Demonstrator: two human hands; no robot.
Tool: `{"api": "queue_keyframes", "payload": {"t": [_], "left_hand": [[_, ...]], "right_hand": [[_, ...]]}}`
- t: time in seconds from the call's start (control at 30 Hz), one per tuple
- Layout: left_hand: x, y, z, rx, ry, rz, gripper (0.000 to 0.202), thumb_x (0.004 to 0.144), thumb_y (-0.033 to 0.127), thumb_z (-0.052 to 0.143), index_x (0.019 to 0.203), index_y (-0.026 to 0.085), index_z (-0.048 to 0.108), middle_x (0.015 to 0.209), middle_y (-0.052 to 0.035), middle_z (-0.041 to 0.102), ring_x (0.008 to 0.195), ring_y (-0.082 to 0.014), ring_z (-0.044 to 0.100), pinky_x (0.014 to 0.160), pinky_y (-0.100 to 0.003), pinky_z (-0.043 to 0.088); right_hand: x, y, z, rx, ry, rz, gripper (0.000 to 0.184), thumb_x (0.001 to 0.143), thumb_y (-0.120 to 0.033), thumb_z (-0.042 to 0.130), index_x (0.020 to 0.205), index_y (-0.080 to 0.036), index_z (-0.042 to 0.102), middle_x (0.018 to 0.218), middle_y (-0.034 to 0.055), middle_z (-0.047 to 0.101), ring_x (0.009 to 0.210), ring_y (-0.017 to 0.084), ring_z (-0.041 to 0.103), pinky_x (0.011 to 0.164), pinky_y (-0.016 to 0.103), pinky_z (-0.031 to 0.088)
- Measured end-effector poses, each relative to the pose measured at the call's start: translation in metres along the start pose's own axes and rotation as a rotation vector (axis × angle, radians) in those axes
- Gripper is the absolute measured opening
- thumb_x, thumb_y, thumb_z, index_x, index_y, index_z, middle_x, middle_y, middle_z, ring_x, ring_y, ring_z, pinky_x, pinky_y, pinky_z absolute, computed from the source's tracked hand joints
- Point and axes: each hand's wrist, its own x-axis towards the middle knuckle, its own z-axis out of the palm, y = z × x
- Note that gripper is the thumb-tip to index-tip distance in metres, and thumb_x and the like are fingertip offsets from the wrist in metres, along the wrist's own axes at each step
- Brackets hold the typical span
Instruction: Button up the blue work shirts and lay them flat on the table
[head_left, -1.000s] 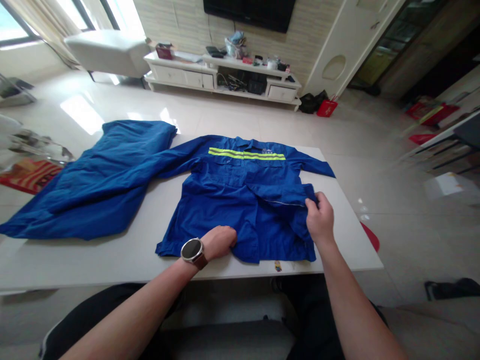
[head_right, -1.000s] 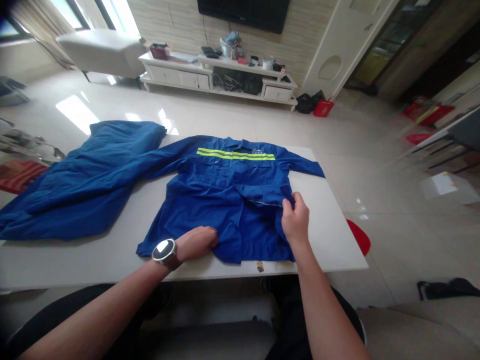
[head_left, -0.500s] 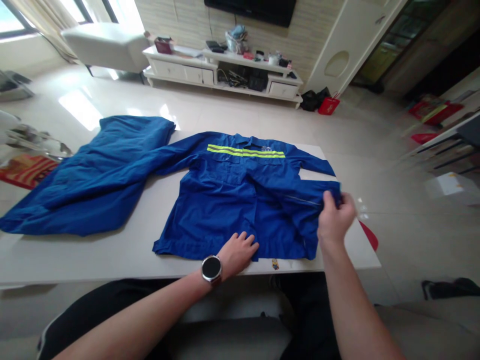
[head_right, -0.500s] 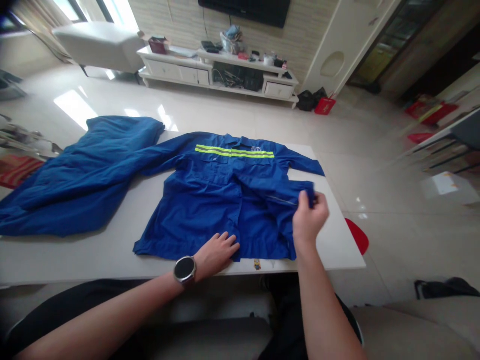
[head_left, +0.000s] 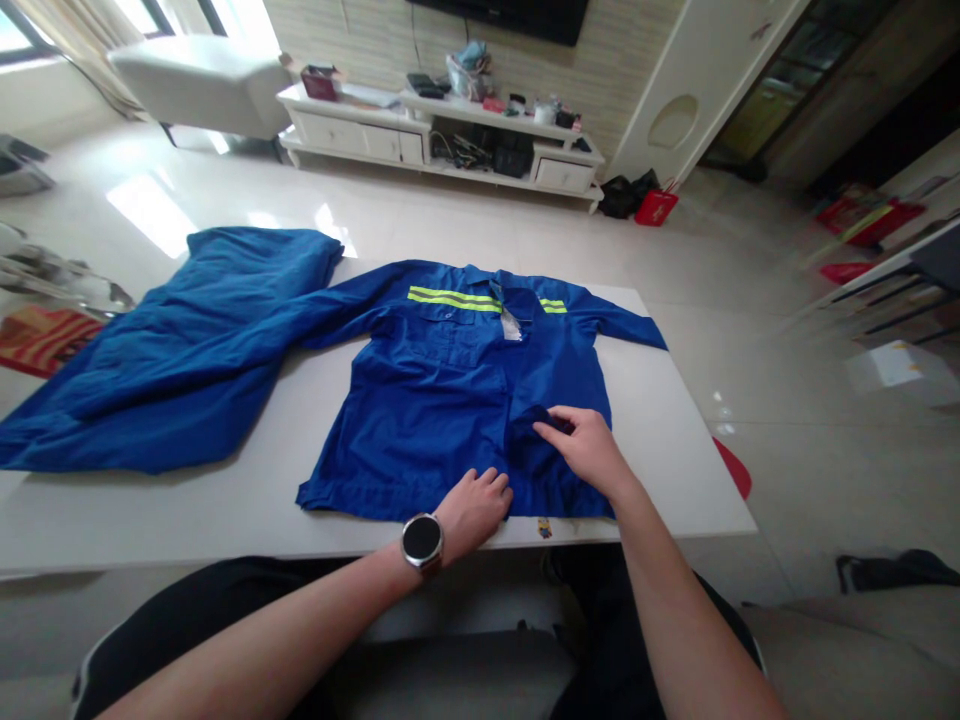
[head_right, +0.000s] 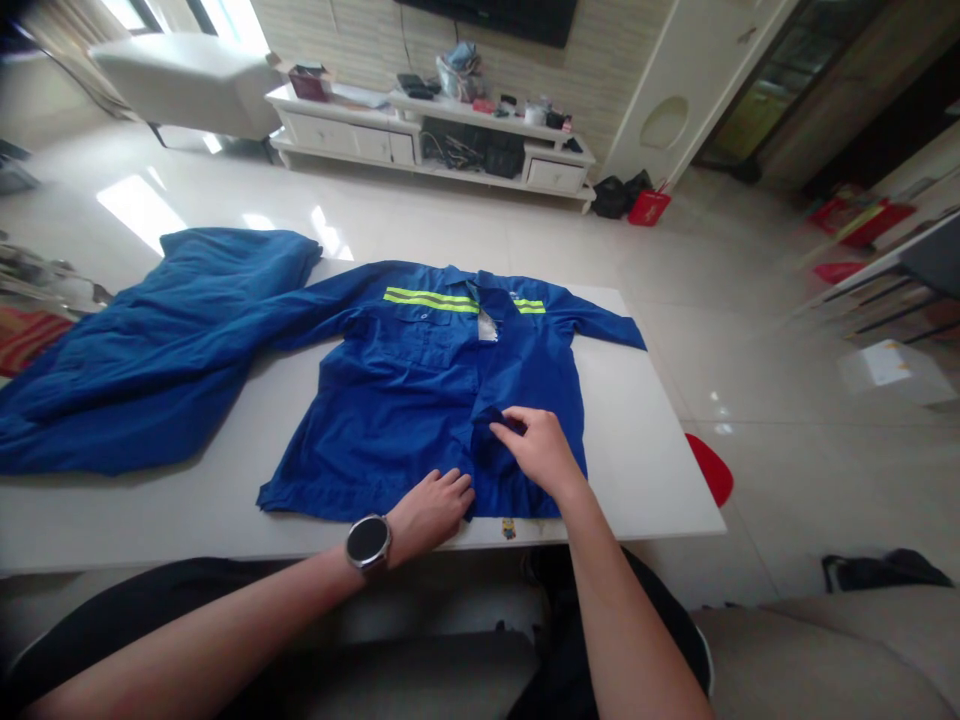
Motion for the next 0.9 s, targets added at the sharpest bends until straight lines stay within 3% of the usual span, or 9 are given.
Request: {"api": "queue_keyframes", "payload": {"t": [0.07, 0.17, 0.33, 0.47, 0.53, 0.67, 0.8, 0.9], "left_hand": [[-0.001, -0.001, -0.007, -0.032, 0.009, -0.023, 0.019, 0.1, 0.016, 0.045, 0.106, 0.015, 0.062, 0.108, -0.0128, 0.066, 0.101, -0.0269, 0.06, 0.079, -0.04, 0.048], [-0.003, -0.008, -0.025, -0.197, 0.064, -0.082, 0.017, 0.096, 0.013, 0.047, 0.109, 0.017, 0.058, 0.105, -0.0099, 0.068, 0.095, -0.0239, 0.062, 0.082, -0.037, 0.049], [-0.007, -0.026, -0.052, -0.638, 0.303, -0.178, 0.023, 0.086, 0.007, 0.053, 0.104, 0.02, 0.058, 0.099, -0.0038, 0.067, 0.09, -0.0183, 0.063, 0.081, -0.03, 0.05], [-0.01, -0.036, -0.06, -0.873, 0.533, -0.256, 0.021, 0.084, 0.009, 0.059, 0.1, 0.021, 0.062, 0.09, 0.0007, 0.07, 0.081, -0.015, 0.065, 0.075, -0.026, 0.05], [-0.012, -0.039, -0.06, -0.915, 0.623, -0.27, 0.017, 0.083, 0.008, 0.06, 0.093, 0.021, 0.068, 0.09, 0.0002, 0.074, 0.083, -0.0153, 0.068, 0.078, -0.027, 0.053], [-0.014, -0.046, -0.057, -0.907, 0.681, -0.247, 0.026, 0.078, 0.001, 0.06, 0.078, 0.021, 0.077, 0.095, -0.0021, 0.079, 0.093, -0.0172, 0.073, 0.09, -0.029, 0.054], [-0.011, -0.05, -0.058, -0.858, 0.705, -0.266, 0.03, 0.078, 0.001, 0.063, 0.088, 0.023, 0.081, 0.093, -0.0013, 0.079, 0.088, -0.016, 0.073, 0.084, -0.027, 0.054], [-0.01, -0.051, -0.06, -0.851, 0.69, -0.24, 0.028, 0.082, 0.007, 0.067, 0.099, 0.023, 0.081, 0.094, -0.0012, 0.08, 0.086, -0.0152, 0.073, 0.08, -0.026, 0.054]], "right_hand": [[-0.003, 0.0, 0.004, -0.015, -0.094, 0.04, 0.022, 0.084, -0.039, 0.071, 0.075, -0.019, 0.068, 0.071, -0.0004, 0.066, 0.069, 0.016, 0.055, 0.067, 0.028, 0.039], [-0.004, -0.001, 0.008, 0.004, -0.129, 0.073, 0.017, 0.082, -0.035, 0.072, 0.076, -0.019, 0.07, 0.075, 0.0006, 0.07, 0.073, 0.017, 0.058, 0.069, 0.028, 0.04], [0.0, -0.001, 0.011, 0.056, -0.136, 0.13, 0.017, 0.08, -0.036, 0.072, 0.076, -0.02, 0.074, 0.075, 0.0013, 0.072, 0.072, 0.018, 0.059, 0.069, 0.029, 0.04], [0.003, 0.0, 0.015, 0.114, -0.145, 0.133, 0.024, 0.082, -0.042, 0.068, 0.077, -0.019, 0.073, 0.075, 0.0011, 0.069, 0.072, 0.018, 0.059, 0.07, 0.029, 0.04], [0.005, 0.001, 0.019, 0.147, -0.095, 0.139, 0.025, 0.08, -0.044, 0.069, 0.08, -0.018, 0.07, 0.075, 0.0009, 0.067, 0.073, 0.018, 0.058, 0.07, 0.029, 0.041], [0.009, 0.004, 0.026, 0.267, -0.035, 0.196, 0.03, 0.074, -0.048, 0.071, 0.077, -0.019, 0.064, 0.069, -0.0008, 0.062, 0.067, 0.016, 0.054, 0.065, 0.029, 0.041], [0.014, 0.001, 0.034, 0.312, -0.049, 0.187, 0.031, 0.073, -0.049, 0.073, 0.07, -0.018, 0.065, 0.068, -0.0001, 0.062, 0.065, 0.016, 0.054, 0.064, 0.029, 0.041], [0.017, -0.003, 0.039, 0.266, 0.017, 0.163, 0.031, 0.074, -0.048, 0.072, 0.072, -0.018, 0.069, 0.069, 0.002, 0.065, 0.066, 0.018, 0.057, 0.065, 0.031, 0.042]]}}
